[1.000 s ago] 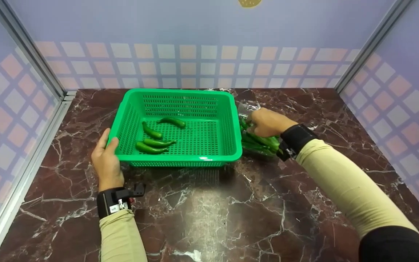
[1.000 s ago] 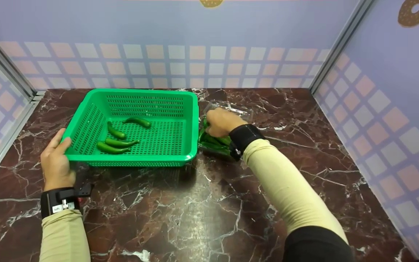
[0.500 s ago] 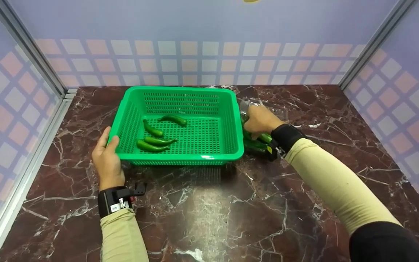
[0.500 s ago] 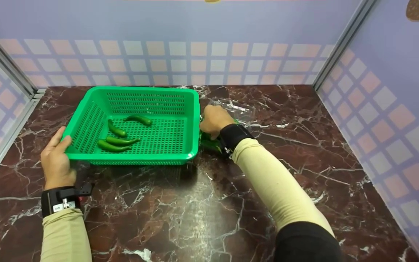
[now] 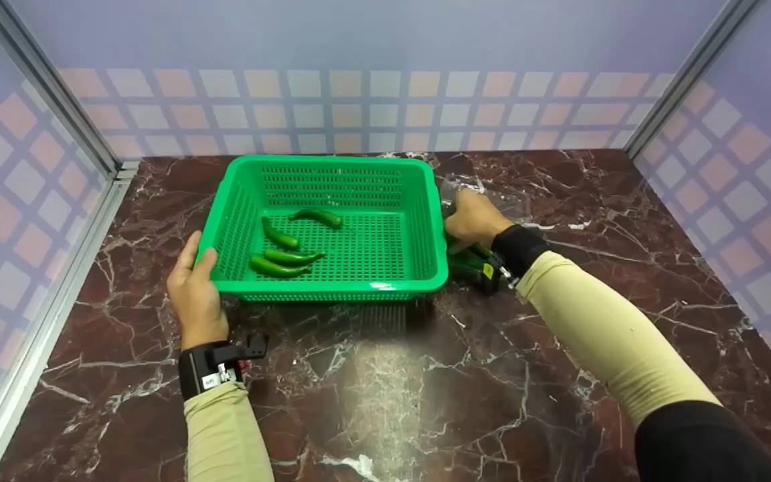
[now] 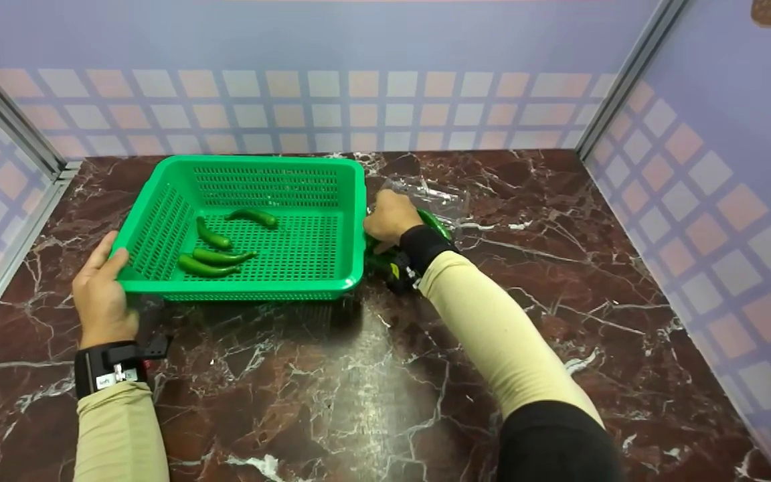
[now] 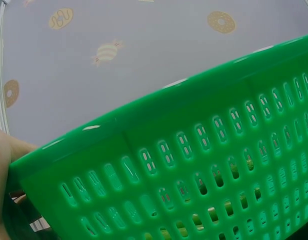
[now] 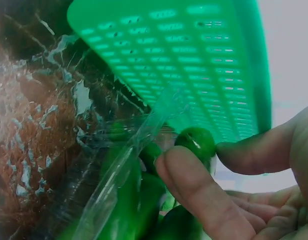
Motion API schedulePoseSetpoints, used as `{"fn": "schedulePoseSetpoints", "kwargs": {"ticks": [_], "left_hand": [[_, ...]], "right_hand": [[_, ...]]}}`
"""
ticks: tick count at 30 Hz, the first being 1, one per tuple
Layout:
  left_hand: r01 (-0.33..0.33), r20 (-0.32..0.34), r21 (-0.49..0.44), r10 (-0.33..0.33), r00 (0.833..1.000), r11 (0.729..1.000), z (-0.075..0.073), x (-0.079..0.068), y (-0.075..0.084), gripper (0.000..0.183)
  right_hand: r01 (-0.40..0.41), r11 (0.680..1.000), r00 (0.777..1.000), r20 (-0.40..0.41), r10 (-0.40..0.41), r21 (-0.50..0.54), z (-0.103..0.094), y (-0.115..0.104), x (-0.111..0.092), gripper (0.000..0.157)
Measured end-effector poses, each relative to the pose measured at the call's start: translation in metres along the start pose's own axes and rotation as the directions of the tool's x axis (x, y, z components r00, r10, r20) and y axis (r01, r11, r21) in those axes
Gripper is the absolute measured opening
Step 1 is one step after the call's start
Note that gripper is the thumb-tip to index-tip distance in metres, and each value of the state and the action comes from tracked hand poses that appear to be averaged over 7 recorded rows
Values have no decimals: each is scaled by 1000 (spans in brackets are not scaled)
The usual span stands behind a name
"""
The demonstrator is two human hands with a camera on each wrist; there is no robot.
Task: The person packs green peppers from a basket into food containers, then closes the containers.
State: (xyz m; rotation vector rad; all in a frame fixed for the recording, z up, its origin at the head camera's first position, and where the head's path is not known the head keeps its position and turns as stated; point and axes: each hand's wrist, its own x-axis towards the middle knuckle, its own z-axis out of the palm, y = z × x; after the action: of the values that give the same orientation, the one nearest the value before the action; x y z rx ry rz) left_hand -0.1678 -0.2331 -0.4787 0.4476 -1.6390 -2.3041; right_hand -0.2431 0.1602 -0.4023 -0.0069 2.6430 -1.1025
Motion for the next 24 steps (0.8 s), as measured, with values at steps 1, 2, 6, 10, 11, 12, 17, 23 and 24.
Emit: {"fn": "schedulePoseSetpoints", "kwargs": {"ticks": [1, 2, 6, 10, 11, 12, 17, 23, 24], "left_hand": [[0, 0, -1, 0, 1000, 1000, 0, 0, 0, 52], [0, 0, 0, 0, 1000, 1000, 0, 0, 0, 52], [-4, 0, 7, 4, 1000, 1000, 0, 0, 0, 52], [5, -2, 4, -5, 1000, 1000, 0, 0, 0, 52], [8, -2, 2, -8, 1000, 1000, 0, 0, 0, 52], [10, -1, 2, -10, 1000, 1000, 0, 0, -1, 52], [8, 4, 2, -8, 1000, 1000, -1, 0, 0, 52], [-1, -1, -1, 1, 1000, 1000, 0, 0, 0, 52], [-5, -1, -1, 5, 1000, 1000, 1, 0, 0, 52]], "right_hand": [[2, 1000, 1000, 2, -2, -11, 0, 1, 0, 14], [5, 1000, 1000, 3, -5, -21, 1, 1, 1, 12], [9, 999, 1000, 5, -9, -43, 0, 3, 2, 18], [7, 999, 1000, 26, -6, -31, -5, 2, 1, 20], [4, 1000, 1000, 29, -3, -27, -7, 1, 1, 19], [1, 1000, 1000, 30, 0, -29, -10, -1, 0, 19], [7, 998, 1000, -12, -8, -56, -24, -8, -4, 29], [66, 988, 992, -94, -80, -143, -31, -24, -9, 36], [79, 982, 988, -117, -100, -171, -31, -28, -10, 37]]}}
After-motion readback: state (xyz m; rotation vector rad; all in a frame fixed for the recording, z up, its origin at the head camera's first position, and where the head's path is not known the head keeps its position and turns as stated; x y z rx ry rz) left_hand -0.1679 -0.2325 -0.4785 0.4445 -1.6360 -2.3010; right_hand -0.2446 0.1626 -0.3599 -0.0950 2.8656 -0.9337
